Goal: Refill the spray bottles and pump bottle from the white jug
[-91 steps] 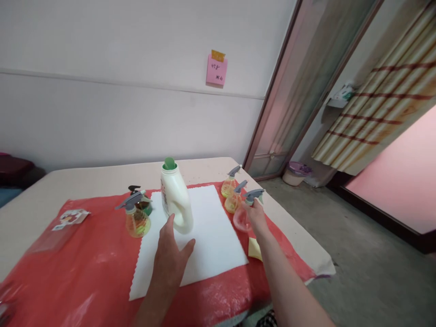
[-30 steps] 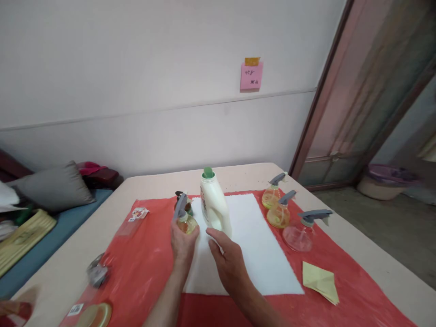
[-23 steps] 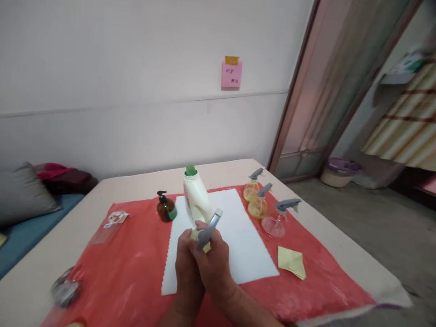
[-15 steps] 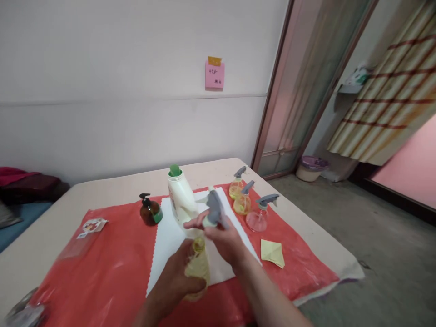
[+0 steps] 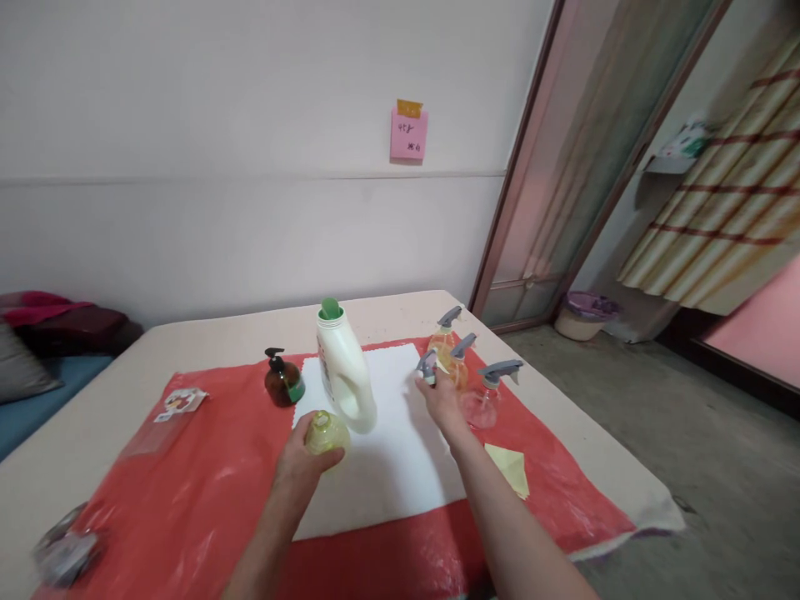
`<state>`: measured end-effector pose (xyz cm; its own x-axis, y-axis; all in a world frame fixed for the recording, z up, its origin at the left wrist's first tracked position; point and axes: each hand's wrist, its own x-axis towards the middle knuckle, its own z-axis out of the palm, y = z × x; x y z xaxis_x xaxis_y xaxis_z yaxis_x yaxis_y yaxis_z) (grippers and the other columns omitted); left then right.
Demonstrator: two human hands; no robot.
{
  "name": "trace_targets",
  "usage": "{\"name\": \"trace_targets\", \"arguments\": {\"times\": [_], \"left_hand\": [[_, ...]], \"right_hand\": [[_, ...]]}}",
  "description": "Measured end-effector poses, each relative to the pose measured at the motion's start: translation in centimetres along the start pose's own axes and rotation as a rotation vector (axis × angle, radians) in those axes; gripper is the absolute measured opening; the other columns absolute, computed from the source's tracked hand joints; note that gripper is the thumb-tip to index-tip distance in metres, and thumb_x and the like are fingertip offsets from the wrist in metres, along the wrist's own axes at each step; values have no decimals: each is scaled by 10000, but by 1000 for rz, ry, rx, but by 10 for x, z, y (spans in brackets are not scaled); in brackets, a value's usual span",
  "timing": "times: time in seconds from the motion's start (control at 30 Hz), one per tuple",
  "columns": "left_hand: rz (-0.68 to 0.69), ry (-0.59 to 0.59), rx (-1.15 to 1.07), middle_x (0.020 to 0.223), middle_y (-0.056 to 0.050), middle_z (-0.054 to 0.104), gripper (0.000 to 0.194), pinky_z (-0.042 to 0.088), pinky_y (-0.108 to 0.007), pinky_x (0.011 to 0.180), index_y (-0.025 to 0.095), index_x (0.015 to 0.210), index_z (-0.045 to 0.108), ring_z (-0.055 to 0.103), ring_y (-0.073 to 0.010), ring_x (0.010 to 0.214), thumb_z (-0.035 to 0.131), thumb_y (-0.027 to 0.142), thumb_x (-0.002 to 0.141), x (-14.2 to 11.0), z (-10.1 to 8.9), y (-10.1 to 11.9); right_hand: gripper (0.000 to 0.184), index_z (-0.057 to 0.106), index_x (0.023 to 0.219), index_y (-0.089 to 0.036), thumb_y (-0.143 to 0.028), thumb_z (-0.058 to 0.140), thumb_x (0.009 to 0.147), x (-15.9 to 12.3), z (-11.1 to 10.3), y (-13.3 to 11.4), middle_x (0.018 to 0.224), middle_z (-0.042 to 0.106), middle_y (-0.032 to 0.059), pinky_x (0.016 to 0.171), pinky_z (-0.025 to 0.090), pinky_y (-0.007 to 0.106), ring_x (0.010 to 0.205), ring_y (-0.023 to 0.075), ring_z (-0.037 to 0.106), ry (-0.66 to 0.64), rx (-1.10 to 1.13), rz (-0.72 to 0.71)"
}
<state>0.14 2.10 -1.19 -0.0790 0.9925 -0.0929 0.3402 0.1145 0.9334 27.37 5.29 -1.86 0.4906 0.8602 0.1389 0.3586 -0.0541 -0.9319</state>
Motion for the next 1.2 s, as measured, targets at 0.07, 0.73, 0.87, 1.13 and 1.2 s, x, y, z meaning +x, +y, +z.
{"name": "trace_targets", "arguments": {"times": [0.07,0.73,0.87,1.13,1.2], "left_hand": [[3,-39,42,971,-40,710,646,511,-343,778,198,1187,605,662,-251,896,740,341,572,3,2,-4],[-27,61,89,1440,-183,509,978,399,-465,1074,198,1435,424,477,-355,1344,830,271,548,2,-19,-10],[33,191,12,1503,-143,457,934,353,-486,1129,234,1477,368,414,-341,1399,800,357,659,-13,-24,17],[258,74,-299,1442,-134,520,659,398,-434,1114,230,1372,461,495,-289,1337,718,423,796,-70,28,39],[138,-60,-469,1494,-162,454,811,390,-448,1115,231,1435,383,444,-303,1382,765,451,755,-73,46,40]], "right_hand": [[187,582,950,-139,-267,625,821,2,14,12,783,575,51,809,464,368,807,222,573,-25,-142,69],[393,572,896,-155,-489,580,688,-50,97,-30,784,624,31,644,445,282,720,209,561,-289,242,-65],[445,609,924,-152,-502,633,650,-41,52,-61,818,636,39,648,436,293,722,221,568,-200,220,-97],[603,722,934,-252,-775,595,661,-41,-76,-113,718,642,58,599,356,313,661,277,573,19,-511,-325],[661,725,897,-278,-865,548,649,-44,-97,-110,683,638,56,546,350,316,604,287,580,-26,-624,-338]]}}
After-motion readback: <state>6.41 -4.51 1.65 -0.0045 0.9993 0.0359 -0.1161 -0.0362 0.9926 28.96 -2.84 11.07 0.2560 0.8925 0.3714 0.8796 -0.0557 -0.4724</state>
